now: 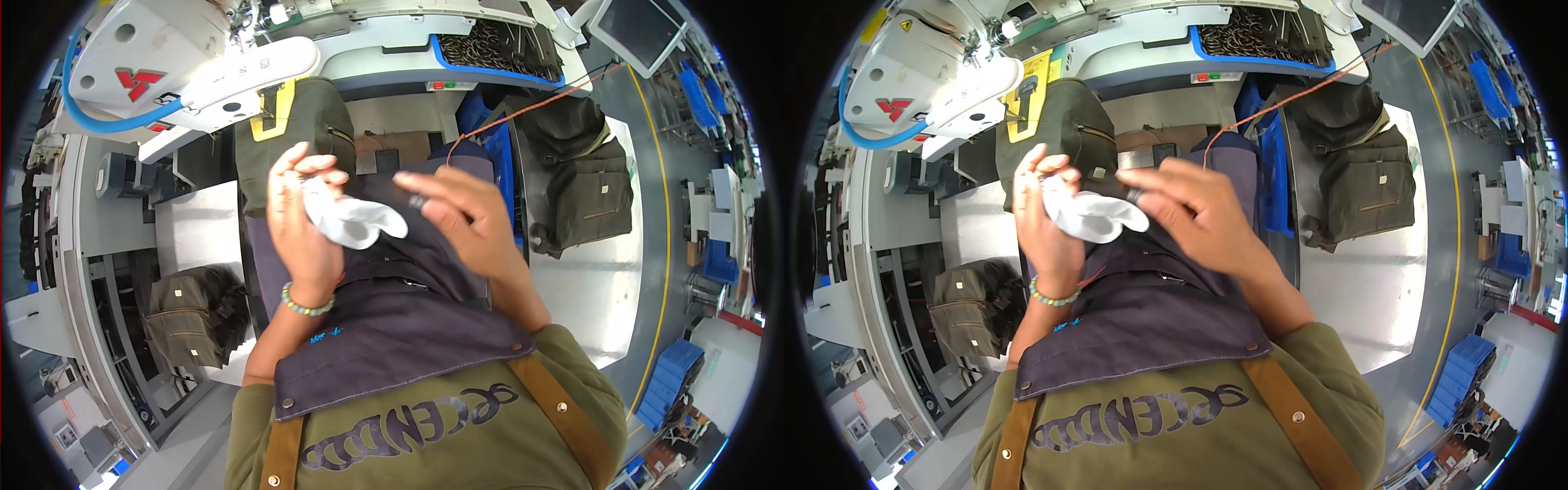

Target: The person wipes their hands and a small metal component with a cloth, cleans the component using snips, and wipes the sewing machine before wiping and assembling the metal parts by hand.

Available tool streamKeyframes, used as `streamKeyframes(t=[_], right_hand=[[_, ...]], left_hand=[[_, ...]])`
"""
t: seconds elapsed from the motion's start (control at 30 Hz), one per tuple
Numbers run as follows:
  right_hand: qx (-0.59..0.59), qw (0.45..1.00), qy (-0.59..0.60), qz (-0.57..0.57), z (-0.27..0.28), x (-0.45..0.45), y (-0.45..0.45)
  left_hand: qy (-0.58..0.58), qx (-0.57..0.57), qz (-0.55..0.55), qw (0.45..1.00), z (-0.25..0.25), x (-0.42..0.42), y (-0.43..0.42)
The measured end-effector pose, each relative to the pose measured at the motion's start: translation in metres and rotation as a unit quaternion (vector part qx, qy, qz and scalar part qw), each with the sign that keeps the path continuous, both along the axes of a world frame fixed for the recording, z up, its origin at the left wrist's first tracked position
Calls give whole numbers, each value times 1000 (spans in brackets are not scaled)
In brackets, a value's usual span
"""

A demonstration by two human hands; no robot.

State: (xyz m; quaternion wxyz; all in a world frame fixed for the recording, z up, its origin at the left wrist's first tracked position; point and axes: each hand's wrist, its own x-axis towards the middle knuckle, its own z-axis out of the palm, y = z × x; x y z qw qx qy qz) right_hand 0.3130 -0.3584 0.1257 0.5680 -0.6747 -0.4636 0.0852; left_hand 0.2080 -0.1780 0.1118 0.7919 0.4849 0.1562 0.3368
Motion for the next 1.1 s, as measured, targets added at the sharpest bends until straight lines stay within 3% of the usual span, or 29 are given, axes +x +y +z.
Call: streamKeyframes(t=[0.1, 0.17, 0.2, 0.27, 0.3, 0.4, 0.53, 0.63, 0.77, 0.93, 1.03, 1.1], right_hand=[[-38, 991, 11, -128, -25, 35, 27], [-123, 970, 140, -155, -47, 61, 49], [-121, 971, 135, -153, -66, 78, 64], [-83, 953, -165, -242, -101, 111, 95], [-78, 953, -170, -239, -104, 121, 110], [-211, 912, -205, -286, -107, 145, 154], [-170, 883, -353, -259, -121, 175, 195], [-199, 866, -385, -250, -123, 180, 193], [-234, 880, -289, -294, -120, 165, 177], [-109, 894, -291, -321, -117, 154, 150], [46, 952, -149, -263, -103, 103, 135], [44, 976, -24, -211, -90, 52, 118]], left_hand=[[-41, -13, -2, 999, 13, -18, 20], [-56, -60, -5, 997, 18, -31, 28], [-73, -105, -23, 992, 17, -38, 36], [-99, -193, -43, 975, 11, -51, 48], [-105, -190, -40, 975, 11, -56, 51], [-93, -265, -9, 960, 3, -72, 61], [-79, -289, 5, 954, -6, -87, 66], [-89, -302, -7, 949, -10, -91, 68], [-70, -298, 0, 952, -14, -89, 70], [-97, -318, -27, 943, -13, -83, 75], [-100, -313, -16, 944, -19, -86, 78], [-101, -317, -31, 942, -20, -87, 77]])
